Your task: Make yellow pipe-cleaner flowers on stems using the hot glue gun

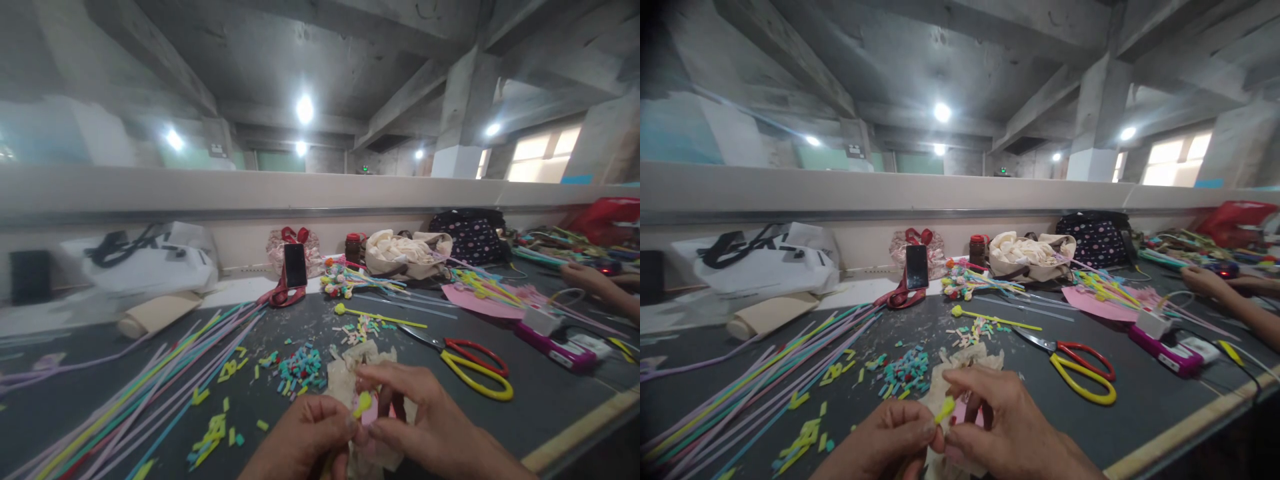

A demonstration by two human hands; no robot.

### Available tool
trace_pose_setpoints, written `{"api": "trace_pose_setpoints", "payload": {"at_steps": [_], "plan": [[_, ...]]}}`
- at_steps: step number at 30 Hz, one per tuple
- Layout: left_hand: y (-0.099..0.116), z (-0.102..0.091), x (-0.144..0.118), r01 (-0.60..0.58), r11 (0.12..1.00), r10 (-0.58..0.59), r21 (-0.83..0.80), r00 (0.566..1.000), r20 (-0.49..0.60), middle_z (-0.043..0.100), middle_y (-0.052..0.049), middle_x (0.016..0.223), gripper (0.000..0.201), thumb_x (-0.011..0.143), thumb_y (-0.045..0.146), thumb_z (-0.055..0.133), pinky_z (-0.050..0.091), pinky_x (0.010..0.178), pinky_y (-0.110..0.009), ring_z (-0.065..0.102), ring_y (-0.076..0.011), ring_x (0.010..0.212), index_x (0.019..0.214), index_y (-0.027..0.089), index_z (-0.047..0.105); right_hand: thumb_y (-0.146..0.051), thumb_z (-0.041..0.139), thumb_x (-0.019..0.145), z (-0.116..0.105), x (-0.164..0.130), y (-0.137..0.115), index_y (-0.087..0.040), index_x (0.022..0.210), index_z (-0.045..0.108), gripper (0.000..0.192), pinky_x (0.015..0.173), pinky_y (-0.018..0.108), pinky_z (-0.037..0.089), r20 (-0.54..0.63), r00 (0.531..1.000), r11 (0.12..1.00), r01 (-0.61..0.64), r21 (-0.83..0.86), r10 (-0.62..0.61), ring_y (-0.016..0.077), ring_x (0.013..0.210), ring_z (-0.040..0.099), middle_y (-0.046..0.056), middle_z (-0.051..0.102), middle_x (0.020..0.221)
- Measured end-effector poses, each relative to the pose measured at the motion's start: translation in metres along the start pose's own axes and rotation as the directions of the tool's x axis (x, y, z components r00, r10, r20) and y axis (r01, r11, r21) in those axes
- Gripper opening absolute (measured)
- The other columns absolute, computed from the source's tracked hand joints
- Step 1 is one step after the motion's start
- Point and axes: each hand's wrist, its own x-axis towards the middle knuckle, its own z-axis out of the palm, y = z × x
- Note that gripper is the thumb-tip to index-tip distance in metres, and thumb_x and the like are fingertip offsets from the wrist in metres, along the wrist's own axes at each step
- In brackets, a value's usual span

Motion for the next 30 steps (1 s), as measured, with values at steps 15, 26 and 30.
{"api": "trace_pose_setpoints", "payload": {"at_steps": [15, 26, 30], "plan": [[0.000, 0.001, 0.004, 0.008, 0.994, -0.007, 0.107, 1.000, -0.009, 0.046, 0.005, 0.033, 0.017, 0.059, 0.028, 0.062, 0.016, 0.036, -0.017, 0.032, -0.0031, 0.030, 0.052, 0.012, 0.060, -0.013, 0.061, 0.070, -0.004, 0.004, -0.001, -0.017, 0.092, 0.063, 0.022, 0.057, 0.020, 0.042, -0.007, 0.993, 0.992, 0.122, 0.019, -0.122, 0.0111, 0.060, 0.054, 0.000, 0.061, 0.070], [0.000, -0.008, 0.012, 0.012, 0.988, -0.022, 0.157, 0.998, 0.062, 0.048, 0.004, 0.036, 0.026, 0.056, 0.039, 0.065, 0.020, 0.039, -0.018, 0.035, -0.0044, 0.033, 0.056, 0.013, 0.061, -0.016, 0.055, 0.076, 0.000, 0.005, -0.004, -0.014, 0.083, 0.065, 0.013, 0.056, 0.022, 0.040, -0.013, 0.995, 0.994, 0.093, -0.055, -0.094, 0.0129, 0.060, 0.054, 0.003, 0.062, 0.066], [-0.002, -0.008, 0.012, 0.007, 0.988, -0.015, 0.155, 0.998, 0.055, 0.050, 0.003, 0.037, 0.027, 0.053, 0.039, 0.067, 0.020, 0.040, -0.019, 0.035, -0.0048, 0.034, 0.055, 0.013, 0.060, -0.015, 0.056, 0.074, 0.000, 0.005, -0.004, -0.015, 0.083, 0.064, 0.012, 0.054, 0.021, 0.038, -0.015, 0.997, 0.994, 0.079, -0.076, -0.081, 0.0118, 0.058, 0.053, 0.001, 0.061, 0.065]]}}
